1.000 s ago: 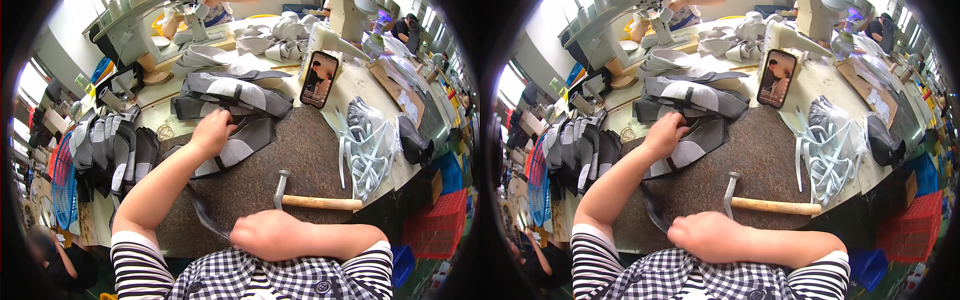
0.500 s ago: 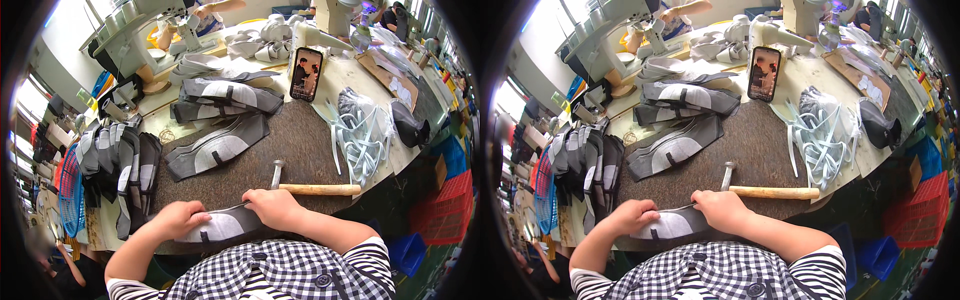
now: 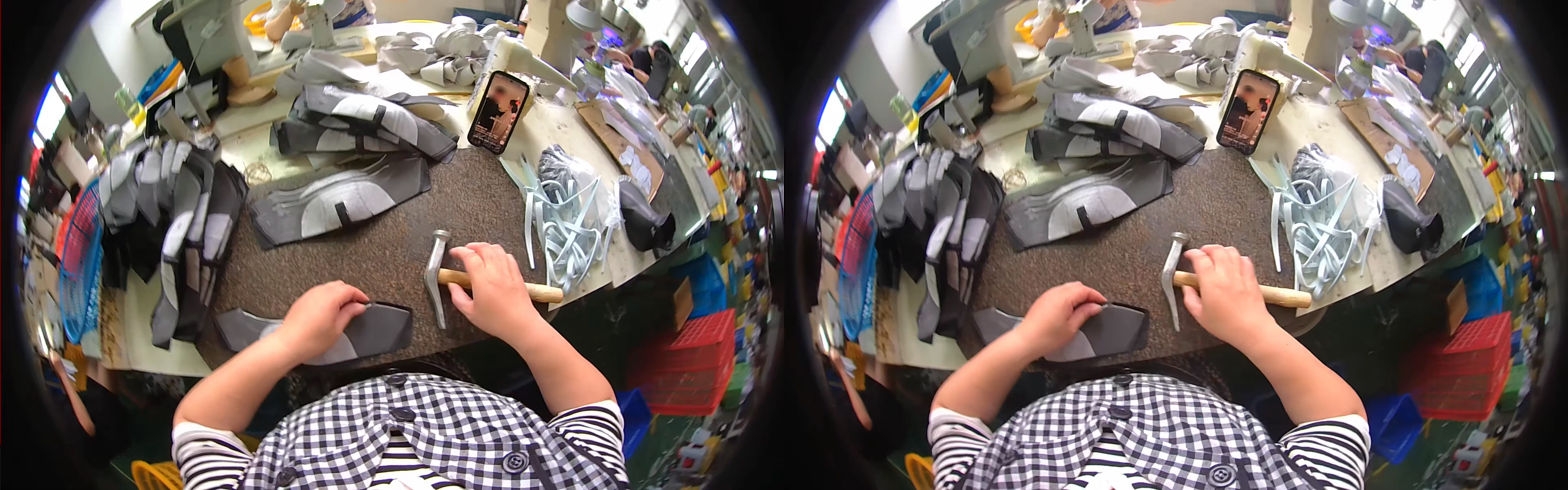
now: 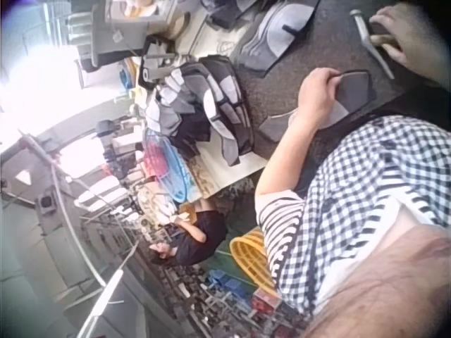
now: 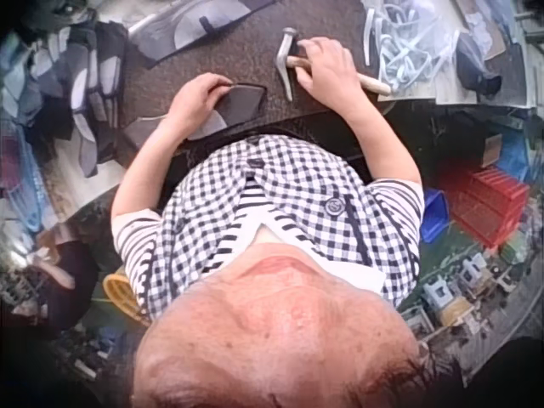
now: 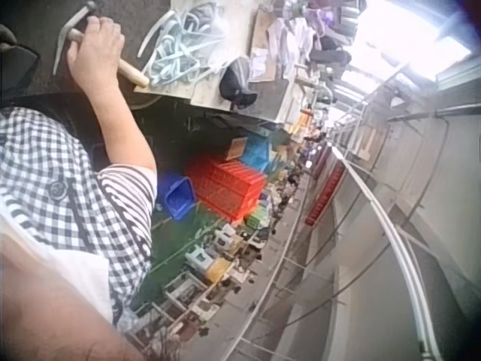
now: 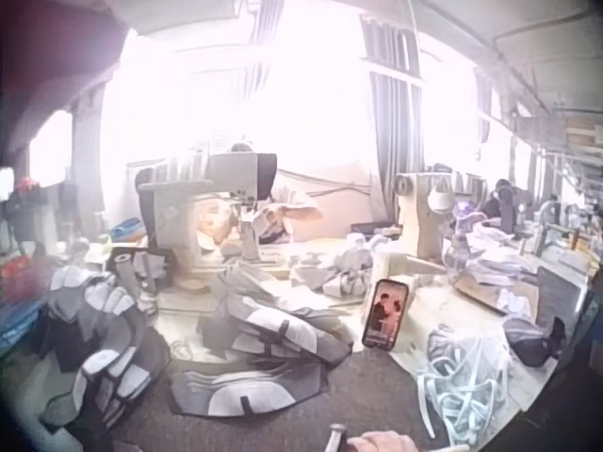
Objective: Using a hammer to flatten and join synthetic upper shoe components on a workstation.
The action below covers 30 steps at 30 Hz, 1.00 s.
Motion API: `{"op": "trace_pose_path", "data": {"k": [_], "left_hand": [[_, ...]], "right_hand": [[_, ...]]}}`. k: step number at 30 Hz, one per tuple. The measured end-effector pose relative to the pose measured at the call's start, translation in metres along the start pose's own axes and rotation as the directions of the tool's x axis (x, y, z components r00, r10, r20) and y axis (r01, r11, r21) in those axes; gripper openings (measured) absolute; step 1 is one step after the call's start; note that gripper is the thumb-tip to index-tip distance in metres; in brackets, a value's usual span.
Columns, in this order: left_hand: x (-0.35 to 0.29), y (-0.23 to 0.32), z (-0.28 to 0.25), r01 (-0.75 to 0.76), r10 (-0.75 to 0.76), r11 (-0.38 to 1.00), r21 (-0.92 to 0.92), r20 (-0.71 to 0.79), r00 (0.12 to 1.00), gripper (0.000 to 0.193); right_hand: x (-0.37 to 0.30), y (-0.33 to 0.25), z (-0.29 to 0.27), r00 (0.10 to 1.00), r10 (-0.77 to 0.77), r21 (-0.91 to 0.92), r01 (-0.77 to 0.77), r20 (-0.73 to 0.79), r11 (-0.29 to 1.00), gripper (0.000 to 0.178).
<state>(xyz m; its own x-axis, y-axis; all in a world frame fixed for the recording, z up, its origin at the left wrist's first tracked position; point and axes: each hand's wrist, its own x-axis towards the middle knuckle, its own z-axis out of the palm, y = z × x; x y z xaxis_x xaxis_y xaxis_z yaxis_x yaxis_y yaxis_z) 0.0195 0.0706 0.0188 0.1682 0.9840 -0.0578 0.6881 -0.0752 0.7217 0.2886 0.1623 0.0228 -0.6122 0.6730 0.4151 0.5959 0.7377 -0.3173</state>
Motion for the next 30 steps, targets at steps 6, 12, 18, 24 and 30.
{"op": "trace_pose_path", "data": {"k": [6,12,18,24,30], "left_hand": [[0.012,0.003,0.008,0.008,-0.010,1.000,0.018,0.116,0.993,0.013],[0.040,0.015,0.029,-0.051,0.050,0.996,-0.070,-0.012,0.999,0.009],[0.049,0.015,0.038,-0.111,0.113,0.990,0.091,-0.022,0.993,0.008],[0.056,0.011,0.032,-0.167,0.168,0.981,0.101,-0.003,0.986,0.007],[0.065,-0.012,0.024,-0.370,0.369,0.929,-0.013,0.100,0.924,0.005]], "right_hand": [[-0.005,0.020,0.020,0.980,-0.020,-0.153,0.051,0.198,0.987,0.036],[0.020,-0.002,-0.044,0.999,0.024,0.059,-0.026,0.049,0.998,0.028],[-0.016,-0.015,-0.041,0.968,0.050,0.264,-0.116,0.247,0.958,0.019],[-0.024,-0.027,-0.018,0.945,0.116,0.104,-0.154,0.306,0.983,0.014],[-0.014,-0.032,-0.023,0.915,0.158,0.039,-0.186,0.372,0.982,0.012]]}}
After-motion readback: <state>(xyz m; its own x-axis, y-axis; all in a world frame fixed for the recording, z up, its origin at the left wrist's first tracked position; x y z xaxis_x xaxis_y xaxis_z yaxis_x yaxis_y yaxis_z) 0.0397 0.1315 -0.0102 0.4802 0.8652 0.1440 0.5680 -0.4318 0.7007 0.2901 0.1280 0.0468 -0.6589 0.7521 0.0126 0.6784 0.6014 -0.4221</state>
